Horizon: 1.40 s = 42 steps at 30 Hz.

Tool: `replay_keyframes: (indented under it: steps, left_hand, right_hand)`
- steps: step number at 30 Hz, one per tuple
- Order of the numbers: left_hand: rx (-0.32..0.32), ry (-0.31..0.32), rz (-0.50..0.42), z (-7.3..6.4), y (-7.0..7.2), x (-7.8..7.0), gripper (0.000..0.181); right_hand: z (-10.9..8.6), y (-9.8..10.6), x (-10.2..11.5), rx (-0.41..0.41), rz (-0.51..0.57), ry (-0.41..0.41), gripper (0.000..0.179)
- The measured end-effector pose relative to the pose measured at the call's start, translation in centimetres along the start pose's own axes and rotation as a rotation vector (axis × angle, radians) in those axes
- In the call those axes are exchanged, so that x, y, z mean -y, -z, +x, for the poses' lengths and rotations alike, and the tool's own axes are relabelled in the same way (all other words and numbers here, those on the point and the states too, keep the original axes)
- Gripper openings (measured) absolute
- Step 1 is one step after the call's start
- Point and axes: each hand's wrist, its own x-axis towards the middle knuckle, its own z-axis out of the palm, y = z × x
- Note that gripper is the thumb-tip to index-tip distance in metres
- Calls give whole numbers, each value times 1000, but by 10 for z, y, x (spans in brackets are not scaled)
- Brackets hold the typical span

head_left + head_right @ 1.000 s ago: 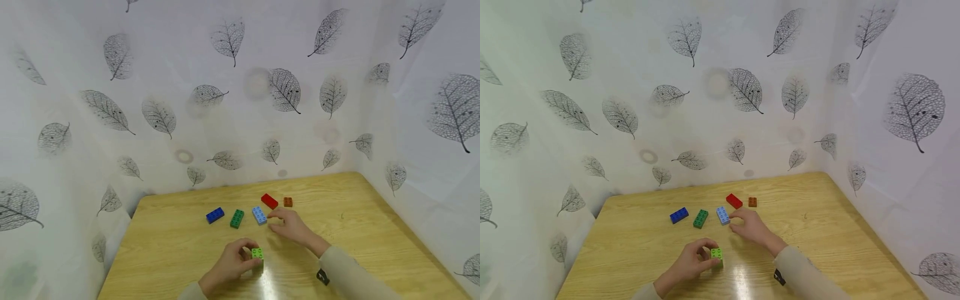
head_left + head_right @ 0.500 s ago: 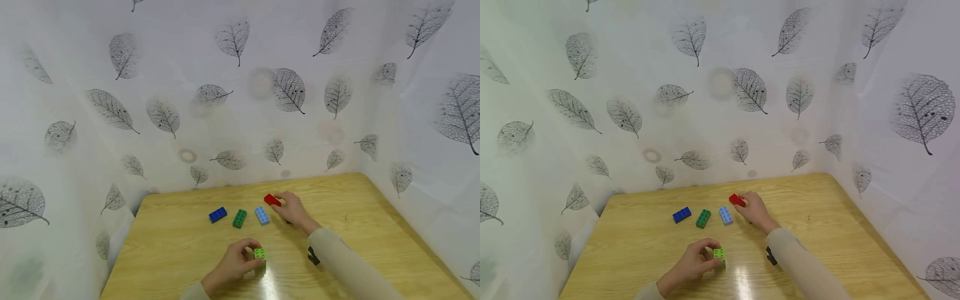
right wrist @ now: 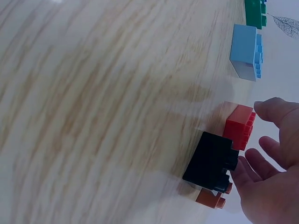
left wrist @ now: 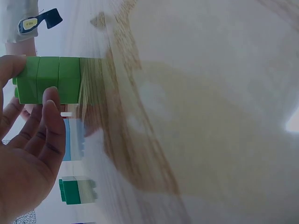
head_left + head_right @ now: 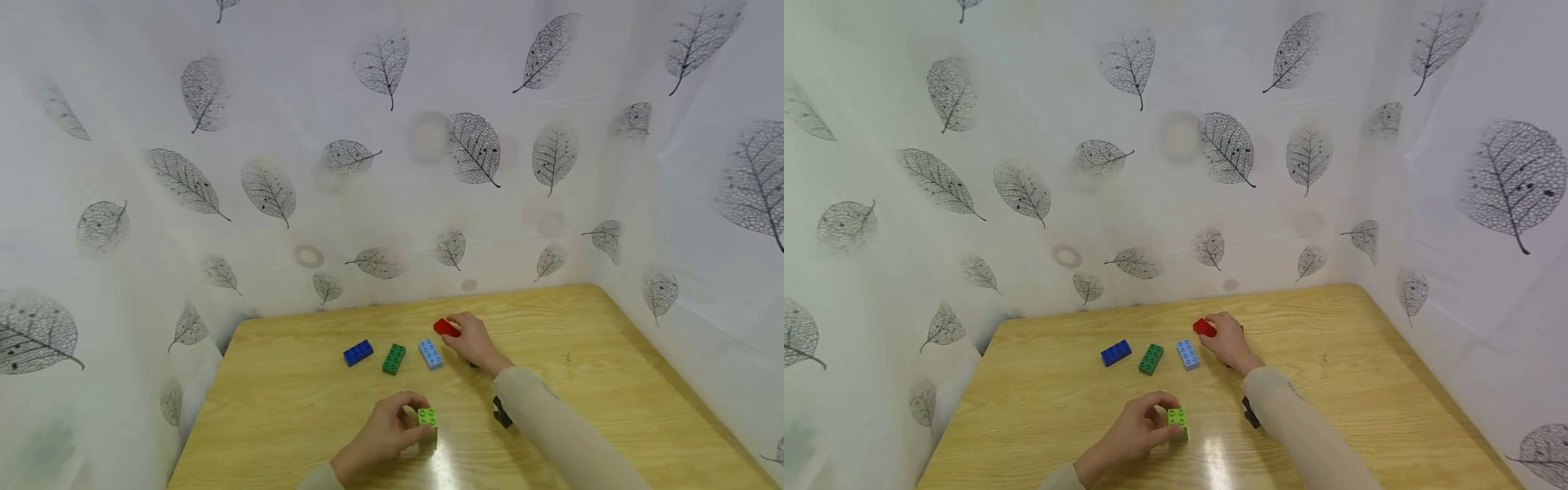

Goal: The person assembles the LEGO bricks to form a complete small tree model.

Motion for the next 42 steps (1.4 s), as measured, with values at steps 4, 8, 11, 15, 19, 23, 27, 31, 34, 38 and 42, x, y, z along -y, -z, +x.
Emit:
replay_keyframes:
  steps: [4, 8, 11, 15, 19, 23, 27, 31, 34, 38, 42]
  left_hand:
    - [1, 0, 2, 0, 0, 1, 27]
    - [9, -7, -4, -1, 0, -2, 26]
    - [14, -16, -9, -1, 0, -3, 26]
    - [16, -21, -9, -1, 0, -4, 26]
    - [14, -17, -5, -1, -1, -3, 26]
    - [10, -10, -1, 0, 0, -2, 26]
    - [18, -4, 7, 1, 1, -3, 26]
    - [23, -7, 16, 1, 3, -2, 26]
    - [25, -4, 16, 1, 3, -3, 27]
    - [25, 4, 10, 0, 3, -3, 26]
    - [21, 5, -1, 1, 3, -1, 26]
  right_hand:
    - [3, -2, -1, 11, -25, -19, 52]
    - [5, -4, -2, 22, -57, -38, 49]
    - [5, -5, -3, 16, -58, -48, 47]
    - [6, -6, -3, 5, -46, -57, 45]
    - [7, -5, -2, 7, -32, -76, 46]
    - [6, 1, 0, 7, 2, -71, 49]
    - [4, 7, 1, 12, 13, -48, 51]
    - [2, 11, 1, 17, 23, -37, 50]
    - [-1, 14, 4, 22, 47, -28, 48]
    - [-7, 17, 9, 29, 62, 17, 46]
    - [-14, 20, 14, 41, 83, 78, 44]
